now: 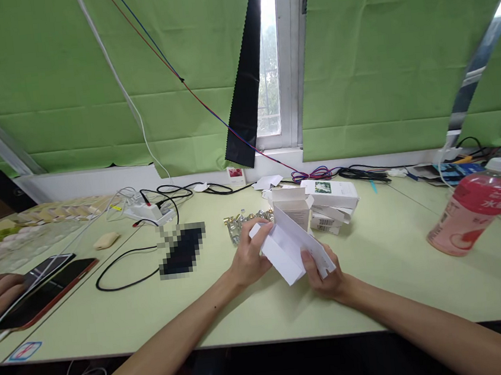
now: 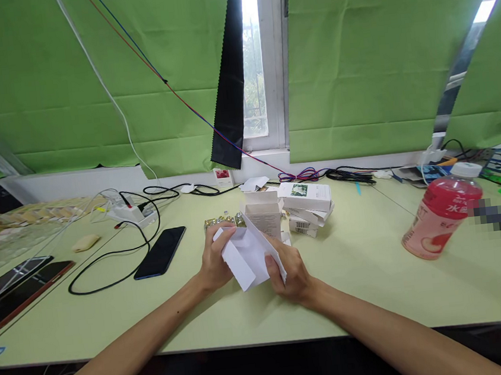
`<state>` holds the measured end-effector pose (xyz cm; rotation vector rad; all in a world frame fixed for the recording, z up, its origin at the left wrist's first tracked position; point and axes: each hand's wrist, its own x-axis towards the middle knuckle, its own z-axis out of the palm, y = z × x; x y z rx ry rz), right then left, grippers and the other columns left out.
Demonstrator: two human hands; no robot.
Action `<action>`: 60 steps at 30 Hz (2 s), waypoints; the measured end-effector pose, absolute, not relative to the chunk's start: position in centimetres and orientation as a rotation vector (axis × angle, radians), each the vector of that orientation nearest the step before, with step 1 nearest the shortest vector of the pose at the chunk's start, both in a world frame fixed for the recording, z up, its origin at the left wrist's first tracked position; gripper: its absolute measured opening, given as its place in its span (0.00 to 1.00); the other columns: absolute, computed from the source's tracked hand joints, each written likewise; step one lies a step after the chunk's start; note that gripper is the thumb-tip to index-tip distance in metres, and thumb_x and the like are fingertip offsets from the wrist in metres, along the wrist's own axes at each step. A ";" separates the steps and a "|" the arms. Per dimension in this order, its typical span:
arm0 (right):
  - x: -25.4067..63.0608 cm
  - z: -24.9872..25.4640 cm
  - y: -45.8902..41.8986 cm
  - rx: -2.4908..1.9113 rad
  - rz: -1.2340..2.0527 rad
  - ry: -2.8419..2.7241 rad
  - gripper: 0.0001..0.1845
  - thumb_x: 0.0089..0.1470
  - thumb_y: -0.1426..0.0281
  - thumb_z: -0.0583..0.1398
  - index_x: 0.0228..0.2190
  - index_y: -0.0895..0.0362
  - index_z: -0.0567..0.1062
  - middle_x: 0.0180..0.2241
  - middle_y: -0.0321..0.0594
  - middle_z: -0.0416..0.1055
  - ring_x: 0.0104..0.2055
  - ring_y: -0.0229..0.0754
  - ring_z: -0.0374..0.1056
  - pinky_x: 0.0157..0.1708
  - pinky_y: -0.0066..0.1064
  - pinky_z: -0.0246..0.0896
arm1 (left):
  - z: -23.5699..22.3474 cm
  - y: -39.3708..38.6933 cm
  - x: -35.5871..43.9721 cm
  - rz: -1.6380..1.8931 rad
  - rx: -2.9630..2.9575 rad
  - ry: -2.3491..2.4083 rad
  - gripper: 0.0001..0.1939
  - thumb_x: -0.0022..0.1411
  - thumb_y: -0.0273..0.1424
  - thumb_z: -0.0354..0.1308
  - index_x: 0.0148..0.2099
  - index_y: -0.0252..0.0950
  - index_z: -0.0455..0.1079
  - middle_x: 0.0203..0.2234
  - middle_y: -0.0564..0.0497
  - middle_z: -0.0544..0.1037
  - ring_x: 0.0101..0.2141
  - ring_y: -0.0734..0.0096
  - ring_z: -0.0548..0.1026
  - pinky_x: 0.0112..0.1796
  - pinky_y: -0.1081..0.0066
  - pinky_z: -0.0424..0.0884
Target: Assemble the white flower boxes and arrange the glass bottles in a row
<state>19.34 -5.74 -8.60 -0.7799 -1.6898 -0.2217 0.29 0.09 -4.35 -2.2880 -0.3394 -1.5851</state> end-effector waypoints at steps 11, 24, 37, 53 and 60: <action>19.5 -6.5 -6.4 -0.611 -0.197 -1.855 0.30 0.64 0.75 0.49 0.67 0.56 0.57 0.47 0.52 0.76 0.46 0.53 0.76 0.38 0.39 0.75 | -4.5 0.2 0.1 -1.560 -2.283 -0.339 0.41 0.60 0.23 0.61 0.71 0.38 0.51 0.49 0.37 0.71 0.47 0.55 0.75 0.38 0.62 0.77; 19.6 -7.1 -5.9 -0.562 -0.226 -1.880 0.32 0.63 0.69 0.51 0.67 0.58 0.56 0.47 0.53 0.76 0.44 0.51 0.76 0.34 0.38 0.75 | -4.0 0.0 0.2 -1.549 -2.287 -0.301 0.40 0.61 0.23 0.60 0.72 0.38 0.51 0.48 0.38 0.68 0.48 0.58 0.73 0.36 0.66 0.77; 19.6 -7.1 -6.0 -0.561 -0.201 -1.883 0.33 0.64 0.68 0.53 0.67 0.58 0.57 0.44 0.53 0.75 0.41 0.49 0.75 0.31 0.36 0.73 | -4.0 0.1 -0.1 -1.529 -2.382 -0.285 0.39 0.61 0.25 0.61 0.71 0.44 0.51 0.52 0.39 0.65 0.52 0.55 0.71 0.40 0.62 0.78; 19.6 -7.5 -5.8 -0.545 -0.193 -1.868 0.32 0.64 0.68 0.52 0.67 0.57 0.58 0.42 0.51 0.74 0.38 0.47 0.72 0.27 0.34 0.70 | -3.9 0.0 -0.2 -1.505 -2.444 -0.260 0.43 0.58 0.22 0.62 0.72 0.43 0.49 0.52 0.38 0.65 0.51 0.55 0.71 0.39 0.61 0.77; 19.6 -7.4 -5.8 -0.533 -0.197 -1.867 0.32 0.63 0.69 0.53 0.67 0.58 0.58 0.41 0.52 0.74 0.38 0.49 0.73 0.28 0.35 0.70 | -3.8 0.0 0.0 -1.516 -2.412 -0.279 0.44 0.59 0.23 0.61 0.72 0.45 0.48 0.51 0.39 0.66 0.50 0.57 0.71 0.40 0.61 0.77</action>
